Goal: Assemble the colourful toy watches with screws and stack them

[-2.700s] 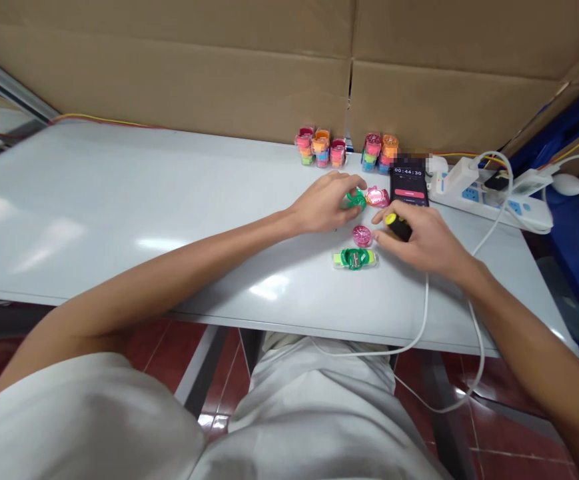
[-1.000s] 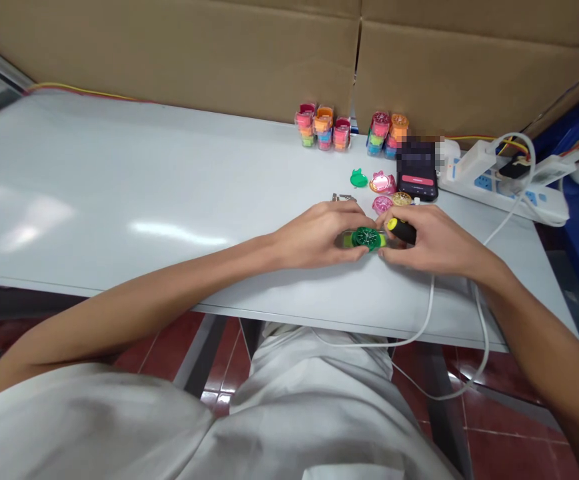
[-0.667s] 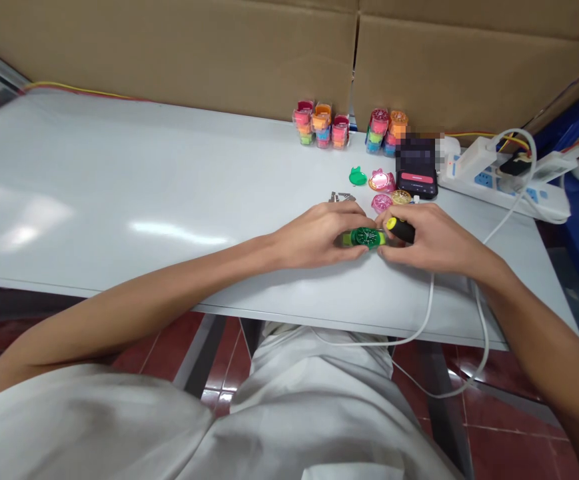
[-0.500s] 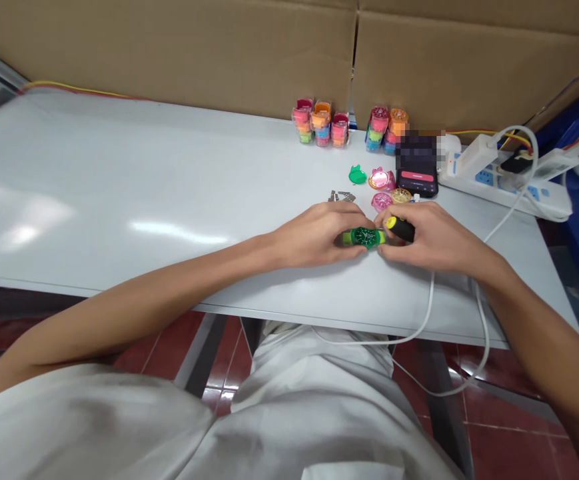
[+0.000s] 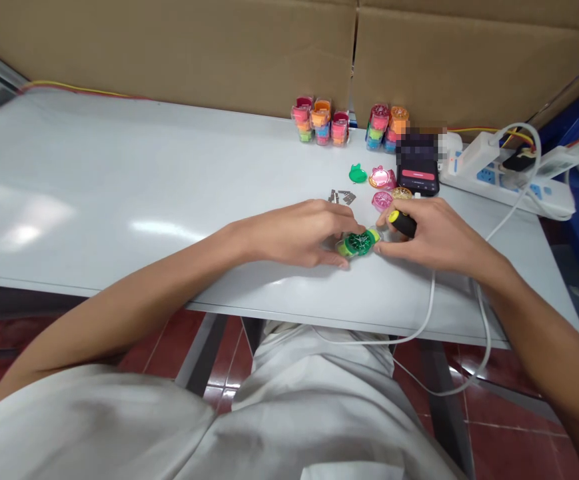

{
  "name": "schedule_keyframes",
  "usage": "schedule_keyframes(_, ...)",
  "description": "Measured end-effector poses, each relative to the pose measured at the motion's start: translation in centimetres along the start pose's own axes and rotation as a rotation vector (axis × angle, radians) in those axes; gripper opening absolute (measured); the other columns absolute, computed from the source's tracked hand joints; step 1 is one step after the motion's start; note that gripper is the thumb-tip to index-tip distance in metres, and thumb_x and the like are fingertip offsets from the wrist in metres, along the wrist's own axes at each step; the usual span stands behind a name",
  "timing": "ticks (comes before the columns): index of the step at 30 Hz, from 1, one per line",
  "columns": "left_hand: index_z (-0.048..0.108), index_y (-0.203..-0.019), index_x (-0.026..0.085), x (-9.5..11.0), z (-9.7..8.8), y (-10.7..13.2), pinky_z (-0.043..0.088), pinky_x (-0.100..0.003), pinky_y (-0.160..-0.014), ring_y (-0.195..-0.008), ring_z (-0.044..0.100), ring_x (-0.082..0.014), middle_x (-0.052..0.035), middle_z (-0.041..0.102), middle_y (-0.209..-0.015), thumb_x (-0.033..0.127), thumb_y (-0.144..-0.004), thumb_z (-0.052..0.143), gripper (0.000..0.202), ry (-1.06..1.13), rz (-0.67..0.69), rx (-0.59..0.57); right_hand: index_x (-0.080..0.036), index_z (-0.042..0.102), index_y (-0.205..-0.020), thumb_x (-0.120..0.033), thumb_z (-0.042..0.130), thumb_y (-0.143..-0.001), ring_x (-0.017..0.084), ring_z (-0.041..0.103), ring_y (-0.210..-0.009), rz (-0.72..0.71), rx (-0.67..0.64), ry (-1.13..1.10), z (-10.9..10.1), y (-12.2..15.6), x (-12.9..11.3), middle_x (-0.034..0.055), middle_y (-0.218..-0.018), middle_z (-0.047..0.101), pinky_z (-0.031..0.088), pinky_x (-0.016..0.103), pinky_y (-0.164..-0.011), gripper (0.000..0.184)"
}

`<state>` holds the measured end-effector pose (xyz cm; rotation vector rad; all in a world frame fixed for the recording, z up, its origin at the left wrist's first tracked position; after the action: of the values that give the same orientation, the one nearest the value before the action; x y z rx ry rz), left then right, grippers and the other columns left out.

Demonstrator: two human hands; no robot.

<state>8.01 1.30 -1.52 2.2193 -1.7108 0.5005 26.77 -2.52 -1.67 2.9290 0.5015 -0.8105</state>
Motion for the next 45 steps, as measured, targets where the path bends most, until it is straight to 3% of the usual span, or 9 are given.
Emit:
schedule_keyframes(6,0.063,-0.109,0.017,-0.1,0.9,-0.5,0.051,-0.037,-0.096,-0.118,0.064,-0.0298,-0.0161,0.065,-0.131,0.059,-0.082,0.083,0.054,0.004,0.078,0.164,-0.018,0.065,-0.082,-0.027,0.070,-0.082,0.010,0.048,-0.064,-0.025,0.008,-0.087,0.4,0.1,-0.3,-0.0031,-0.069,0.059,0.034,0.029,-0.065,0.010)
schedule_keyframes(11,0.055,-0.104,0.020,-0.3,1.6,-0.7,0.050,-0.032,-0.083,-0.101,0.066,-0.0244,-0.0117,0.068,-0.121,0.058,-0.084,0.082,0.051,0.020,0.018,0.139,-0.019,0.052,-0.072,-0.029,0.069,-0.083,0.010,0.043,-0.061,-0.009,0.031,-0.037,0.4,0.2,-0.3,-0.0022,-0.066,0.058,0.030,0.029,-0.062,0.023)
schedule_keyframes(19,0.044,-0.099,0.022,0.3,2.0,-1.1,0.047,-0.037,-0.087,-0.085,0.058,-0.0216,-0.0048,0.063,-0.095,0.057,-0.081,0.080,0.053,-0.031,0.091,0.197,-0.019,0.056,-0.078,-0.032,0.069,-0.083,0.011,0.047,-0.065,-0.020,-0.036,-0.032,0.4,0.1,-0.4,-0.0024,-0.070,0.059,0.031,0.028,-0.065,0.020)
schedule_keyframes(22,0.045,-0.099,0.021,-0.2,1.0,-1.3,0.045,-0.036,-0.085,-0.083,0.058,-0.0219,-0.0046,0.063,-0.092,0.060,-0.082,0.079,0.055,-0.119,0.069,0.204,-0.019,0.057,-0.081,-0.031,0.069,-0.084,0.011,0.047,-0.067,-0.033,-0.064,-0.020,0.6,0.1,-0.5,-0.0022,-0.072,0.058,0.031,0.028,-0.066,0.018)
schedule_keyframes(26,0.052,-0.107,0.022,-4.1,-3.4,-2.8,0.043,-0.039,-0.092,-0.103,0.062,-0.0293,-0.0085,0.067,-0.111,0.064,-0.080,0.081,0.059,-0.228,-0.053,0.369,-0.019,0.056,-0.081,-0.027,0.064,-0.086,0.013,0.049,-0.071,-0.046,-0.100,-0.020,1.0,0.2,-0.4,-0.0004,-0.075,0.060,0.032,0.029,-0.069,0.013)
schedule_keyframes(31,0.054,-0.115,0.021,-11.2,-7.5,-7.5,0.036,-0.040,-0.102,-0.117,0.046,-0.0260,-0.0058,0.067,-0.116,0.074,-0.076,0.081,0.071,-0.431,-0.141,0.345,-0.020,0.046,-0.074,-0.024,0.058,-0.088,0.013,0.048,-0.072,-0.075,-0.135,-0.015,1.5,0.2,-0.5,-0.0004,-0.073,0.056,0.031,0.030,-0.069,0.019)
schedule_keyframes(37,0.053,-0.111,0.019,-16.7,-7.4,-10.9,0.026,-0.039,-0.108,-0.116,0.035,-0.0213,-0.0017,0.068,-0.107,0.076,-0.076,0.079,0.072,-0.378,-0.228,0.249,-0.020,0.040,-0.073,-0.024,0.057,-0.089,0.012,0.044,-0.069,-0.085,-0.153,-0.027,1.7,0.3,-0.5,-0.0017,-0.071,0.050,0.029,0.030,-0.068,0.024)
schedule_keyframes(40,0.056,-0.102,0.020,-17.7,-7.0,-11.2,0.026,-0.040,-0.107,-0.109,0.035,-0.0214,-0.0015,0.069,-0.101,0.076,-0.072,0.081,0.069,-0.346,-0.185,0.290,-0.020,0.039,-0.074,-0.024,0.056,-0.090,0.013,0.043,-0.069,-0.079,-0.156,-0.029,1.8,0.3,-0.5,-0.0017,-0.070,0.050,0.029,0.030,-0.068,0.024)
schedule_keyframes(45,0.060,-0.101,0.019,-18.3,-7.0,-11.6,0.025,-0.042,-0.107,-0.107,0.034,-0.0215,-0.0031,0.070,-0.103,0.081,-0.078,0.072,0.067,-0.379,-0.109,0.324,-0.021,0.058,-0.091,-0.025,0.056,-0.092,0.016,0.057,-0.083,-0.055,-0.187,-0.074,1.9,0.4,-0.3,0.0013,-0.087,0.066,0.036,0.031,-0.077,0.005)
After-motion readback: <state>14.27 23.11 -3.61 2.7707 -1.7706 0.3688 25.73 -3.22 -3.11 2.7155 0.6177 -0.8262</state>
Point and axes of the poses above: each hand's wrist, its own y-axis away from the middle knuckle, its own z-axis out of the palm, x = y × z, the point moved 5 cm from there along -y, towards the middle knuckle
